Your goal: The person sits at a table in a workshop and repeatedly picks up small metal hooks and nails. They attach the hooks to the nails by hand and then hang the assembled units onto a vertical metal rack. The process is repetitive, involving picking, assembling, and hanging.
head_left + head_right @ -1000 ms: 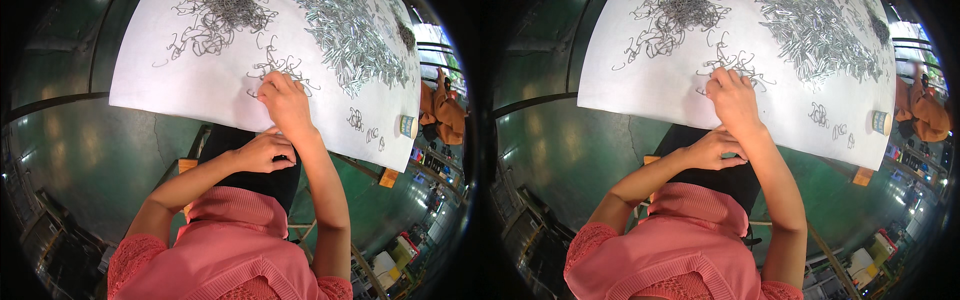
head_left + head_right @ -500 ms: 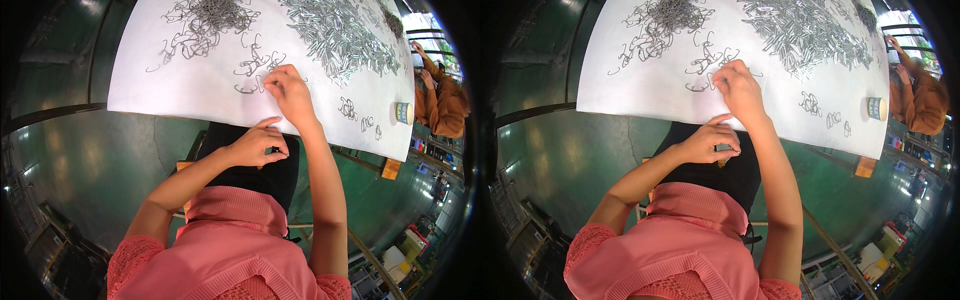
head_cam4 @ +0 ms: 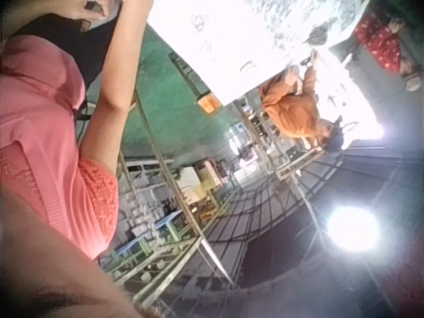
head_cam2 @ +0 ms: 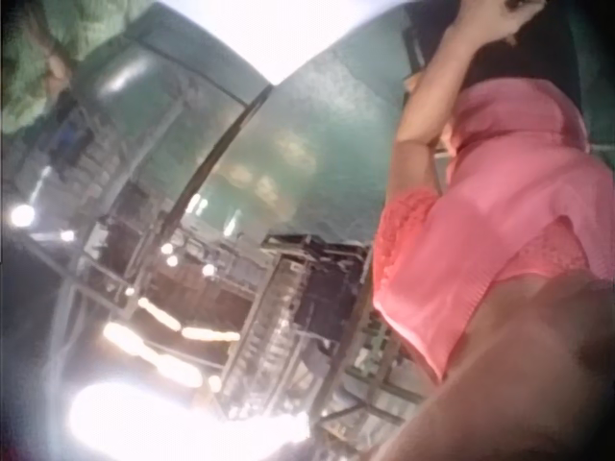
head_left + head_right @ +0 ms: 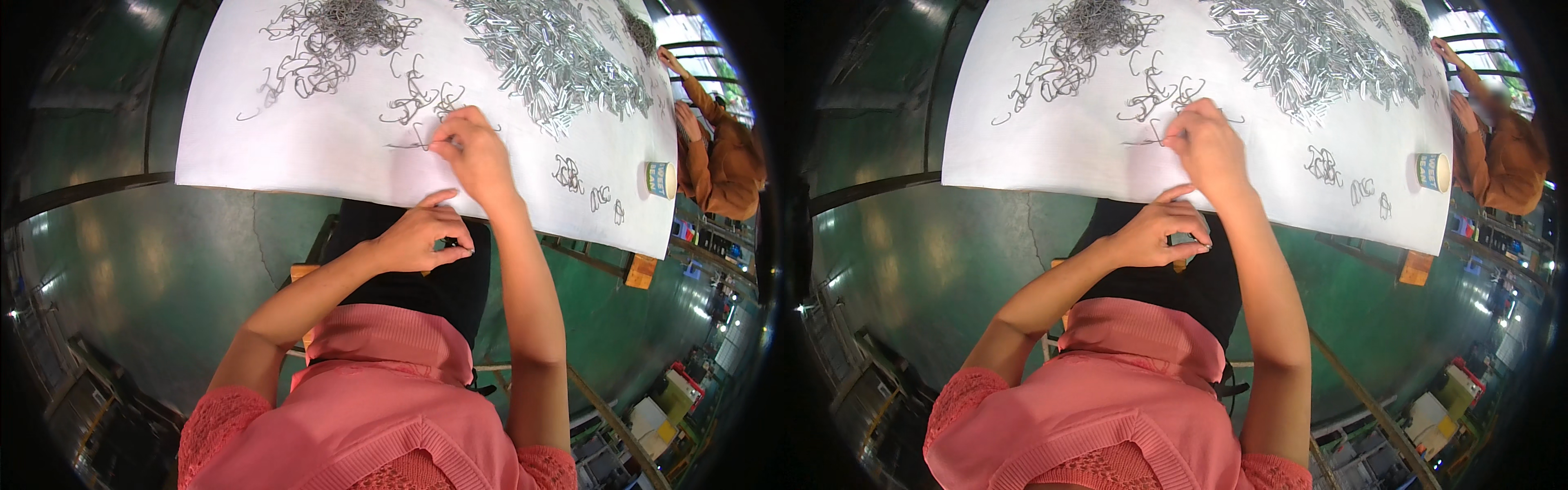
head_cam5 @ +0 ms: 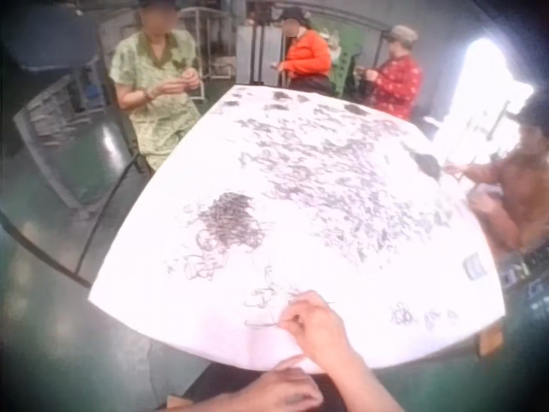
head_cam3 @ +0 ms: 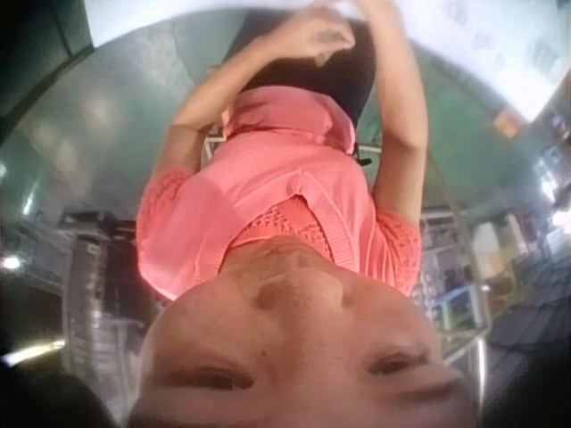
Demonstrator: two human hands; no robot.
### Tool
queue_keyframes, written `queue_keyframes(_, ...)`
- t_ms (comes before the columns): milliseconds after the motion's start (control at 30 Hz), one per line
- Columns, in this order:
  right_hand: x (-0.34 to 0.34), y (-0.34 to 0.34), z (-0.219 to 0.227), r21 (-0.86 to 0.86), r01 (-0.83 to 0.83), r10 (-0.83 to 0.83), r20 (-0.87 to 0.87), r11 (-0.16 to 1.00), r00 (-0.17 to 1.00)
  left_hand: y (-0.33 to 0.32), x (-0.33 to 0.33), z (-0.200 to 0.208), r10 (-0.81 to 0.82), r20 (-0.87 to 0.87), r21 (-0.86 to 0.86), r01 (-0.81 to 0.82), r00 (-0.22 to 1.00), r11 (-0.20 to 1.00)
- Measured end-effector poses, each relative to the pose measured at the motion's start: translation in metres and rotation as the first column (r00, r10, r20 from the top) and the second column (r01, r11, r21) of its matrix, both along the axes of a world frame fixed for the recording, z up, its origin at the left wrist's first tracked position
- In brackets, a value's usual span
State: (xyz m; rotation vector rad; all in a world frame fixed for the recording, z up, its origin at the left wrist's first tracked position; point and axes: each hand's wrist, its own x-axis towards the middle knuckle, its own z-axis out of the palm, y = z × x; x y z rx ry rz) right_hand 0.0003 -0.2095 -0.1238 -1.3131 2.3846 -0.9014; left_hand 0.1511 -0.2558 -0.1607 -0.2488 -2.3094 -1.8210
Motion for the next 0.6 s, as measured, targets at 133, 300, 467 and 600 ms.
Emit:
queue_keyframes(133, -0.028, 0.057, 0.017, 0.209, 0.173, -0.205, 0.142, 0.962, 0.969, 0.002, 0.001, 0.007, 0.046, 0.022, 0.031, -0.047, 0.999, 0.998)
queue_keyframes(300, -0.037, 0.087, 0.014, 0.153, 0.260, -0.266, 0.020, 0.953, 0.964, 0.012, 0.001, 0.012, 0.109, 0.051, 0.042, -0.111, 0.993, 0.993)
queue_keyframes(467, -0.028, 0.098, 0.017, 0.022, 0.296, -0.295, -0.042, 0.955, 0.955, 0.015, 0.000, 0.017, 0.166, 0.070, 0.039, -0.169, 0.984, 0.985)
queue_keyframes(600, -0.002, 0.109, 0.016, 0.086, 0.372, -0.366, -0.082, 0.924, 0.927, 0.016, 0.001, 0.019, 0.173, 0.083, 0.029, -0.176, 0.981, 0.984)
